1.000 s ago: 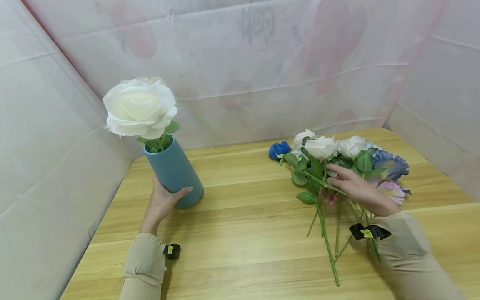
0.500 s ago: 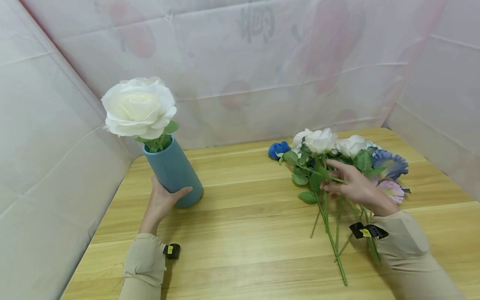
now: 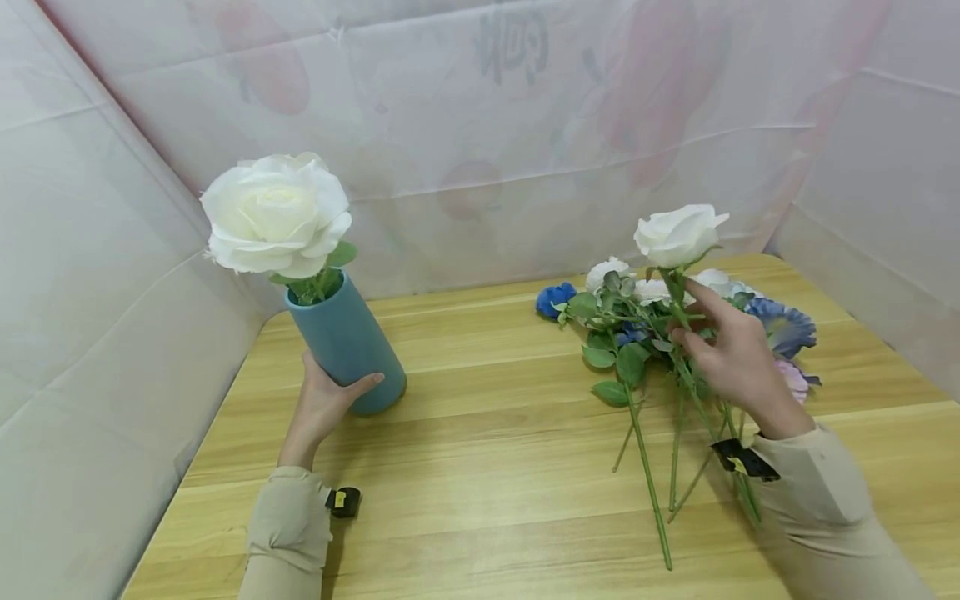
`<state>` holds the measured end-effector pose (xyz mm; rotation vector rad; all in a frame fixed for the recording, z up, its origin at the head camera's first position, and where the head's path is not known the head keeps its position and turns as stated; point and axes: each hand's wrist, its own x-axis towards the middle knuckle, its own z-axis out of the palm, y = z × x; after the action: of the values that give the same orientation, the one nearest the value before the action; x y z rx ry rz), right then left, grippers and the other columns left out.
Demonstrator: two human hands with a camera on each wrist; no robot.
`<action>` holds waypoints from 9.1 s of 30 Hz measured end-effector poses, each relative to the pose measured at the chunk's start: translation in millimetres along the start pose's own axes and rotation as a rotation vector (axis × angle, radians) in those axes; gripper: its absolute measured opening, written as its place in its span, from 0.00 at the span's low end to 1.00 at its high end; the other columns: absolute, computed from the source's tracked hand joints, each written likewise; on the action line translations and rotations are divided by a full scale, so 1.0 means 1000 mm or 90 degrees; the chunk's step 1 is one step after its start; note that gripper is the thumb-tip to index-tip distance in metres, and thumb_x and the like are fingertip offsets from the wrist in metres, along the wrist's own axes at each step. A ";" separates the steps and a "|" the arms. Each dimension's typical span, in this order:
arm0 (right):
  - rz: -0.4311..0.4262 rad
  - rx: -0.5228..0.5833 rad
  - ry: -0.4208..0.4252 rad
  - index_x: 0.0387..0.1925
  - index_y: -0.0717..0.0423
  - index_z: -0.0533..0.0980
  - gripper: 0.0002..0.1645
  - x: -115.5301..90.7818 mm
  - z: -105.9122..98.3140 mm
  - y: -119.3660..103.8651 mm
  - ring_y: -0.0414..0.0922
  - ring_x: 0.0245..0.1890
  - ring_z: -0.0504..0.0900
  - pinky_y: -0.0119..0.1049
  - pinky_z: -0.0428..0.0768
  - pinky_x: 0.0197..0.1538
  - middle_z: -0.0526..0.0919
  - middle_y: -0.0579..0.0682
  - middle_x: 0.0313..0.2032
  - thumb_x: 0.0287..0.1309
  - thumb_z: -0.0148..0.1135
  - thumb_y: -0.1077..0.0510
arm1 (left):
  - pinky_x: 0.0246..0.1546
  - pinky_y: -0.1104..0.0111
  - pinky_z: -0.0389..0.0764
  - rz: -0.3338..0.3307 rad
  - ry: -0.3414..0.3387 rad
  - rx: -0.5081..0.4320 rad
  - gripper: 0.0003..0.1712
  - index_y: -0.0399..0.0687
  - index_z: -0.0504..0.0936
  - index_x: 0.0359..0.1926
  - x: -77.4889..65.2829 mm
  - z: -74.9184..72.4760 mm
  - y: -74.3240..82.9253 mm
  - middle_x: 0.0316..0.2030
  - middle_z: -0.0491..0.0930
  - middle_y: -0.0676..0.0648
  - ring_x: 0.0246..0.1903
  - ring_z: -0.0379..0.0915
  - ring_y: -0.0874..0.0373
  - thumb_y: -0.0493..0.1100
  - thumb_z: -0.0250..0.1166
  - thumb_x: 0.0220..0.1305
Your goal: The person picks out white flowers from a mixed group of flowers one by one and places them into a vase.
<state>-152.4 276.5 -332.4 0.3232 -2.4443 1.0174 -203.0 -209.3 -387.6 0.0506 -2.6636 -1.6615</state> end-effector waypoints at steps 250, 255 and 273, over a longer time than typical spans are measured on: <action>-0.176 0.529 -0.017 0.39 0.71 0.79 0.02 0.155 0.144 -0.233 0.50 0.26 0.82 0.37 0.86 0.36 0.82 0.61 0.29 0.65 0.62 0.73 | 0.70 0.39 0.56 0.015 0.030 0.002 0.68 0.45 0.30 0.79 -0.002 0.006 0.000 0.76 0.46 0.33 0.74 0.47 0.35 0.48 0.76 0.61; -0.182 0.509 -0.048 0.41 0.71 0.79 0.04 0.152 0.154 -0.232 0.50 0.28 0.84 0.36 0.86 0.36 0.84 0.59 0.31 0.67 0.61 0.72 | 0.70 0.40 0.56 0.019 0.029 -0.004 0.67 0.45 0.31 0.79 -0.001 0.009 0.001 0.75 0.47 0.34 0.74 0.47 0.36 0.47 0.76 0.61; -0.139 0.134 -0.188 0.39 0.60 0.85 0.08 0.147 0.189 -0.239 0.43 0.34 0.85 0.28 0.79 0.37 0.88 0.52 0.36 0.66 0.60 0.66 | 0.71 0.40 0.55 0.021 0.023 0.014 0.68 0.47 0.29 0.79 0.000 0.008 0.004 0.76 0.44 0.34 0.75 0.45 0.36 0.49 0.75 0.61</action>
<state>-249.8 -30.3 -230.1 0.8460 -2.4850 1.2025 -202.8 -200.3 -387.7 0.0359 -2.6418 -1.6058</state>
